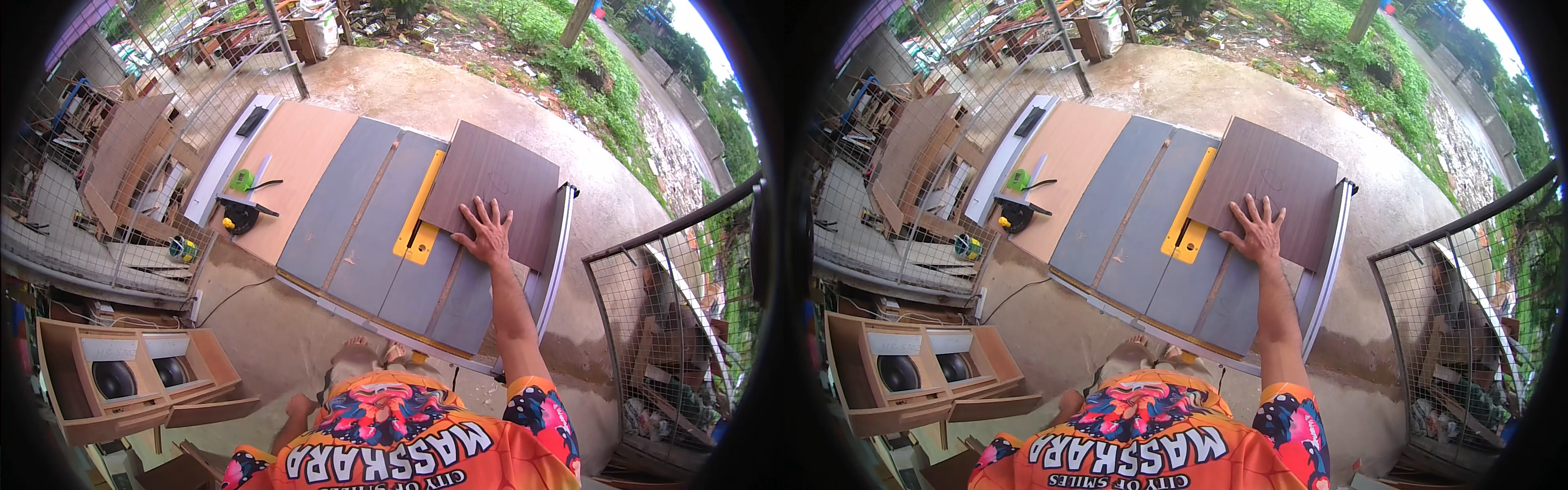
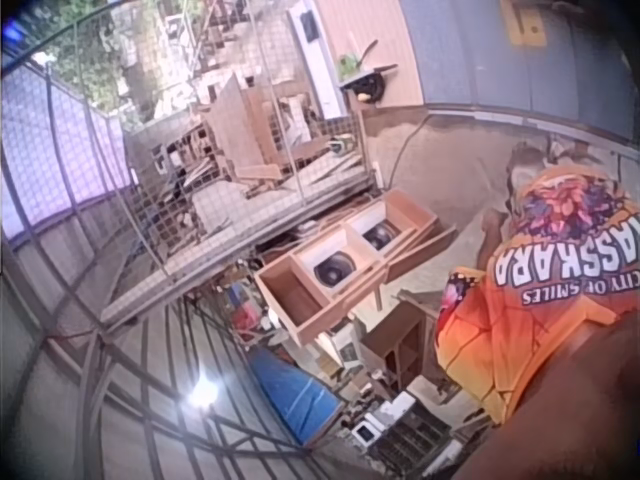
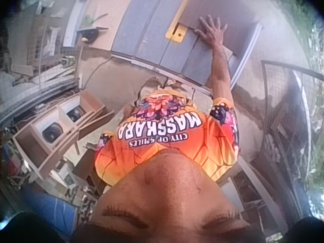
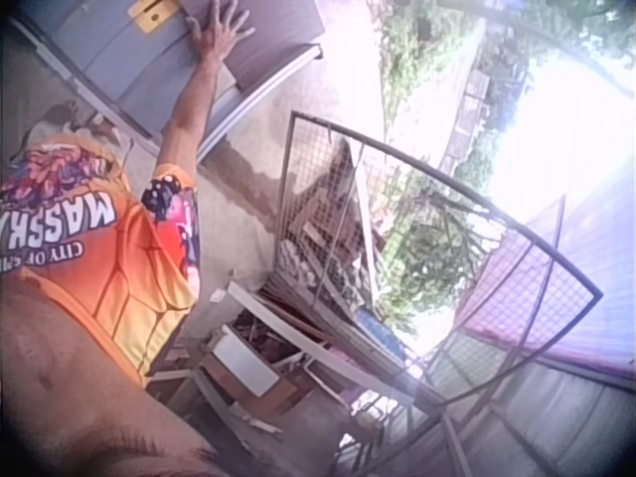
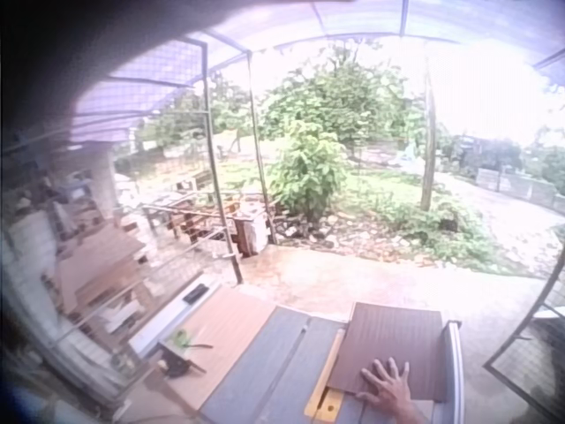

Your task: The person carries a wooden board to a table saw, aligns it, and makes a cut. Then, they carry the board to a piece of furniture and fit it into an opening to check the size.

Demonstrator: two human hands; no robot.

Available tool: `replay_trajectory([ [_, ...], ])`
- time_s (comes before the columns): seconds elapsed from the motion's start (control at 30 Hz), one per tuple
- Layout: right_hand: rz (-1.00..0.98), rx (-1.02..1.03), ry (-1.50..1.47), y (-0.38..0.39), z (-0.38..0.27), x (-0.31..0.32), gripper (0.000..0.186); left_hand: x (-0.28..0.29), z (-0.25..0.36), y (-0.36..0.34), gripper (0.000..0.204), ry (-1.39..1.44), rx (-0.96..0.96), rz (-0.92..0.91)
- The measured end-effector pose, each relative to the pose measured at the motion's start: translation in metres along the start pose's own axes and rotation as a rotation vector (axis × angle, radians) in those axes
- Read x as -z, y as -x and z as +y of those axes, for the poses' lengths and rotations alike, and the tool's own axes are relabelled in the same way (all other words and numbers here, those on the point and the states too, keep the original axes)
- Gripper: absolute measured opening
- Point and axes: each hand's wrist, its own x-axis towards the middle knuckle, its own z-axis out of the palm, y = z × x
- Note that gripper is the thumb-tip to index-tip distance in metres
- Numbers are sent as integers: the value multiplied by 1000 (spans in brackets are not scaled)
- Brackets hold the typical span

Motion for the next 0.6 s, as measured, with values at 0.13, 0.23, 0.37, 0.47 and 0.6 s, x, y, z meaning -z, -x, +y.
replay_trajectory([
  [0.13, 10, 4, -12, -1, 1, 0, 83, -6, -5, 8, 31, 8, -51, 133],
  [0.23, 7, 3, -16, -2, 2, 1, 83, -3, -7, 10, 33, 7, -48, 109],
  [0.37, 11, 0, -12, -3, 3, -1, 83, 2, -3, 15, 35, 18, -33, 94],
  [0.47, -1, -5, -4, -4, 3, 0, 83, 5, -1, 20, 37, 36, -26, 76],
  [0.6, -25, -13, -1, -6, 2, 2, 83, 6, 2, 26, 38, 42, -20, 83],
])
